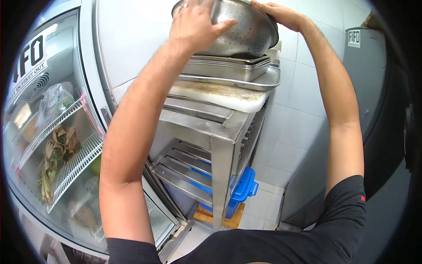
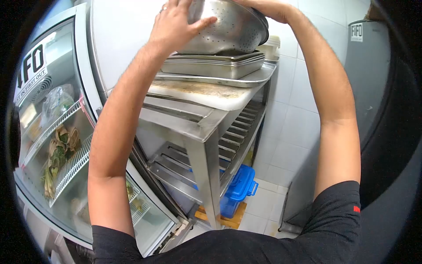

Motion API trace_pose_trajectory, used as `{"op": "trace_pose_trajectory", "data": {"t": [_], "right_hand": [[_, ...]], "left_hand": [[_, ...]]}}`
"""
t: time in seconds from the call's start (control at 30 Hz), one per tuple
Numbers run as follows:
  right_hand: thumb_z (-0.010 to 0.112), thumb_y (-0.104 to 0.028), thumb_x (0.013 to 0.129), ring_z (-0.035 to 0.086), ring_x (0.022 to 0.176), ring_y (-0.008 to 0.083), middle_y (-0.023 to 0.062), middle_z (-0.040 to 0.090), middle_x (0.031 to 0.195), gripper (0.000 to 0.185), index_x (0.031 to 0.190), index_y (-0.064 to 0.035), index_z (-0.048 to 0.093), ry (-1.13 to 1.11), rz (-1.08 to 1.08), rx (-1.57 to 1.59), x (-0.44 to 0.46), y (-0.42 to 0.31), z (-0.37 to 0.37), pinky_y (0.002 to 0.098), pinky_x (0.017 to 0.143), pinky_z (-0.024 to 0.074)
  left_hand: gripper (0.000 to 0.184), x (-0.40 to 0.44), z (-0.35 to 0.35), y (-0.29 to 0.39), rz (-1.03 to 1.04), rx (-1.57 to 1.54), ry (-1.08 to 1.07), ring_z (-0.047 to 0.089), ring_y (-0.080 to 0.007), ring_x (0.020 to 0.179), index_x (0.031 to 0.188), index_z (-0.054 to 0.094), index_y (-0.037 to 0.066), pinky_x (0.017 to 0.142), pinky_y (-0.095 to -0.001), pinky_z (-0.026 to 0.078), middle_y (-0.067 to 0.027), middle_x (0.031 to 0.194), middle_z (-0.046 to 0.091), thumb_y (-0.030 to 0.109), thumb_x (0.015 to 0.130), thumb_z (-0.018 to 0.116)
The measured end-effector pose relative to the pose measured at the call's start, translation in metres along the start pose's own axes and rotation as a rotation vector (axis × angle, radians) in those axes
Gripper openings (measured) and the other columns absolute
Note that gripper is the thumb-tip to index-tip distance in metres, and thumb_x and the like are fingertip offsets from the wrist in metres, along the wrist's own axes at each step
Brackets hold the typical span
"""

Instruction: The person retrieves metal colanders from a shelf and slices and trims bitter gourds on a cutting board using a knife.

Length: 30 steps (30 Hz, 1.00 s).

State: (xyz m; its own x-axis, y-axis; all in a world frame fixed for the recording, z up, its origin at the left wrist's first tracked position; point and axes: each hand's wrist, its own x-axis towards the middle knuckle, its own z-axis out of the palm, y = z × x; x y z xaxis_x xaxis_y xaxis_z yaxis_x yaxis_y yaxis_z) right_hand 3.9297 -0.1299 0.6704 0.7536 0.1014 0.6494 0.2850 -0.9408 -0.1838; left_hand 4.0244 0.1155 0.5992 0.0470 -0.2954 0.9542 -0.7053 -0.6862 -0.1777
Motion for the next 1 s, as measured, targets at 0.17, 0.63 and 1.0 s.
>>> {"op": "trace_pose_trajectory", "data": {"t": [0.17, 0.63, 1.0], "right_hand": [[0.054, -0.062, 0.104, 0.057, 0.103, 0.0168, 0.0045, 0.066, 0.107, 0.06, 0.113, -0.0052, 0.072, -0.273, -0.113, 0.112, 0.05, 0.055, -0.021, 0.03, 0.093, 0.047], [0.066, -0.041, 0.101, 0.062, 0.09, 0.0132, 0.0007, 0.067, 0.095, 0.033, 0.103, -0.0082, 0.072, -0.531, -0.396, 0.263, 0.093, 0.08, -0.03, 0.0335, 0.08, 0.0531], [0.059, -0.027, 0.096, 0.059, 0.089, 0.0126, 0.0034, 0.066, 0.095, 0.031, 0.11, -0.0027, 0.071, -0.418, -0.485, -0.064, 0.087, 0.06, -0.024, 0.0321, 0.079, 0.0501]], "left_hand": [[0.081, 0.036, 0.012, 0.01, -0.039, -0.132, -0.059, 0.048, -0.0418, 0.138, 0.148, 0.052, 0.002, 0.117, -0.0496, 0.039, -0.0259, 0.146, 0.052, 0.057, 0.092, 0.071], [0.082, 0.048, 0.006, 0.02, -0.163, -0.134, -0.169, 0.062, -0.0338, 0.123, 0.151, 0.052, 0.007, 0.104, -0.0435, 0.052, -0.0227, 0.137, 0.062, 0.051, 0.087, 0.082], [0.08, 0.043, 0.021, 0.007, -0.167, -0.145, -0.19, 0.068, -0.0304, 0.109, 0.152, 0.051, 0.008, 0.095, -0.0423, 0.055, -0.0218, 0.139, 0.064, 0.048, 0.09, 0.081]]}}
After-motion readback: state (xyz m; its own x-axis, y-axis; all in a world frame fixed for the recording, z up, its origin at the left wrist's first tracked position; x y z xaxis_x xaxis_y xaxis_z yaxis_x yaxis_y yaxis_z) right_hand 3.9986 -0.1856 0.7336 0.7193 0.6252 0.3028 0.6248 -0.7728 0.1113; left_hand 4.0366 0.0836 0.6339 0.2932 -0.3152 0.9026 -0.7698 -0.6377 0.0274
